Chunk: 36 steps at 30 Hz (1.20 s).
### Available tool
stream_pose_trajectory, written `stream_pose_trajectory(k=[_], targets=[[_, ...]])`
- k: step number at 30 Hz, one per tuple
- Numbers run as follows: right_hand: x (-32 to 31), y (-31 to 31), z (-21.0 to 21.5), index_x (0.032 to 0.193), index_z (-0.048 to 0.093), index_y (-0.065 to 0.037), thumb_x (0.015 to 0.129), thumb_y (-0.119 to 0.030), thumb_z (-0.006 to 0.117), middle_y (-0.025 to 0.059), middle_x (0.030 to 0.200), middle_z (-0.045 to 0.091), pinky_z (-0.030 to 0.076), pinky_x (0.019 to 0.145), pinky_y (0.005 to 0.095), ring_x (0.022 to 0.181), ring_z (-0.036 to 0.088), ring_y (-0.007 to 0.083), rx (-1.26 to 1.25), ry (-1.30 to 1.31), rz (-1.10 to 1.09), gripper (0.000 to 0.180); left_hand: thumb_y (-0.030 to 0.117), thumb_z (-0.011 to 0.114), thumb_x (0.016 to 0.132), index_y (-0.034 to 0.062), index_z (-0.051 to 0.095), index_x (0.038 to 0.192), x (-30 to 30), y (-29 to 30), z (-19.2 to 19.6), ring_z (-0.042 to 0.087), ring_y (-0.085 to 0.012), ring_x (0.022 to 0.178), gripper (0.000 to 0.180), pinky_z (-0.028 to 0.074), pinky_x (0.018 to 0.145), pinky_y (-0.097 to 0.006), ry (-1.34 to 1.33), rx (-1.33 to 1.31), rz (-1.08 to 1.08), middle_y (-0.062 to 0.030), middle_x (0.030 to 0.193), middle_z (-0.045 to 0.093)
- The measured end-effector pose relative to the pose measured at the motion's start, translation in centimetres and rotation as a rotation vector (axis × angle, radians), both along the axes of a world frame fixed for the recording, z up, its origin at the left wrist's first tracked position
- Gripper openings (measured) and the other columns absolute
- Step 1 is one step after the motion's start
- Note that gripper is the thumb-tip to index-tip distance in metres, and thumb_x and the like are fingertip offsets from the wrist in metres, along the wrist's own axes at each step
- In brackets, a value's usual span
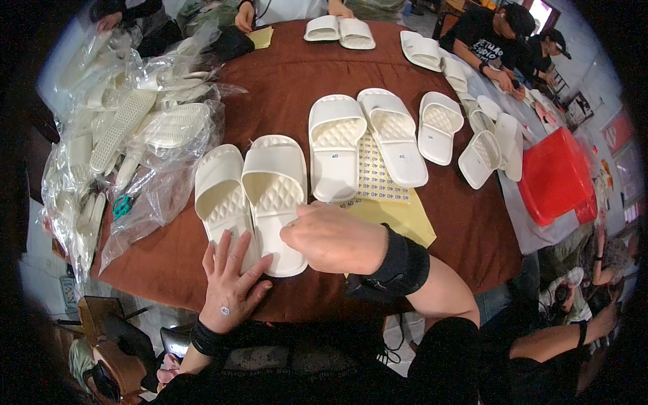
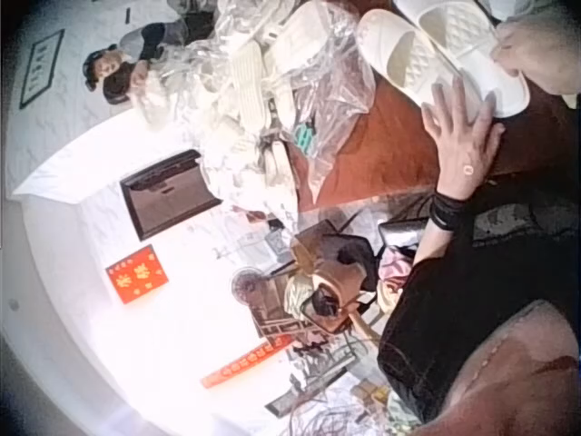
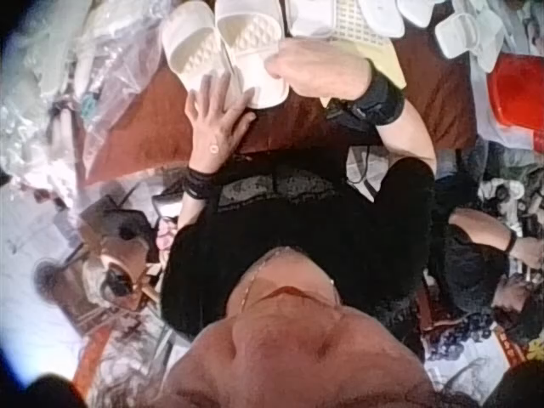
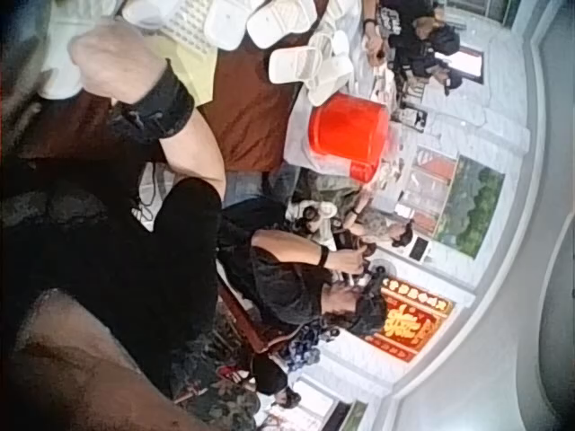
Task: Applying small circular labels to the inside of white foam slippers and organizing them on a table for production.
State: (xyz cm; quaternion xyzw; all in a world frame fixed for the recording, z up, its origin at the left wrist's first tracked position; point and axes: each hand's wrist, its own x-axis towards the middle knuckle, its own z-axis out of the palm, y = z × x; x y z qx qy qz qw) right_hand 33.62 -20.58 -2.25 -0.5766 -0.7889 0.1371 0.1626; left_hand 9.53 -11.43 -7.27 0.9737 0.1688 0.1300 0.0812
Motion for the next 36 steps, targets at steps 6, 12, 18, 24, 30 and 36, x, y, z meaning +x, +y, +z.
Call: stream_pose_trajectory(k=[6, 12, 18, 24, 30, 36], targets=[[0.2, 0.3, -0.4, 0.081, 0.057, -0.001, 0.076, 0.001, 0.054, 0.0120, 0.077, 0.060, 0.047, 0.075, 0.0380, 0.083, 0.058, 0.0303, -0.003, 0.013, 0.001, 0.006, 0.033, 0.072, 0.081, 0.0273, 0.062, 0.127, 0.0, -0.1, 0.1, 0.031, -0.0427, 0.136, 0.047, 0.022, 0.108, -0.061, -0.003, 0.014, 0.002, -0.0146, 0.146, 0.041], [0.1, 0.1, -0.4, 0.080, 0.057, -0.002, 0.077, 0.000, 0.054, 0.0126, 0.077, 0.060, 0.047, 0.074, 0.0386, 0.083, 0.058, 0.0308, 0.001, 0.026, -0.003, 0.005, 0.031, 0.072, 0.081, 0.0256, 0.062, 0.126, 0.1, -0.1, 0.1, 0.031, -0.0425, 0.137, 0.046, 0.021, 0.109, -0.061, -0.012, 0.011, 0.001, -0.0150, 0.147, 0.041], [-0.3, 0.1, 1.0, 0.080, 0.059, -0.001, 0.076, -0.001, 0.055, 0.0161, 0.074, 0.060, 0.048, 0.072, 0.0417, 0.081, 0.060, 0.0338, -0.045, 0.051, -0.013, 0.006, 0.030, 0.072, 0.081, 0.0244, 0.063, 0.126, -0.2, -0.1, -0.1, 0.030, -0.0423, 0.139, 0.046, 0.021, 0.110, -0.060, -0.019, 0.014, 0.013, -0.0156, 0.148, 0.040], [-0.8, -0.2, -0.4, 0.081, 0.060, -0.001, 0.076, -0.002, 0.054, 0.0191, 0.070, 0.061, 0.049, 0.068, 0.0453, 0.075, 0.061, 0.0377, 0.127, 0.121, -0.011, 0.008, 0.029, 0.072, 0.080, 0.0228, 0.064, 0.124, 0.1, -0.3, 0.0, 0.031, -0.0421, 0.138, 0.045, 0.023, 0.109, -0.059, -0.036, 0.005, 0.001, -0.0157, 0.147, 0.041], [-0.8, 0.1, -0.1, 0.083, 0.060, 0.000, 0.077, -0.002, 0.053, 0.0208, 0.071, 0.061, 0.048, 0.066, 0.0473, 0.072, 0.062, 0.0401, -0.014, 0.133, 0.003, 0.009, 0.009, 0.070, 0.077, 0.0084, 0.067, 0.107, -1.2, 0.5, -1.2, 0.053, -0.0360, 0.118, 0.030, 0.033, 0.104, -0.056, -0.320, -0.062, -0.039, -0.0140, 0.122, 0.060], [-0.7, 0.7, 0.3, 0.088, 0.061, -0.001, 0.079, -0.003, 0.053, 0.0228, 0.076, 0.064, 0.049, 0.067, 0.0480, 0.074, 0.064, 0.0407, -0.086, 0.111, -0.047, 0.012, -0.002, 0.062, 0.078, 0.0005, 0.065, 0.093, -1.4, 0.5, -1.0, 0.063, -0.0322, 0.096, 0.016, 0.047, 0.090, -0.046, -0.545, -0.109, -0.041, -0.0129, 0.098, 0.067]])
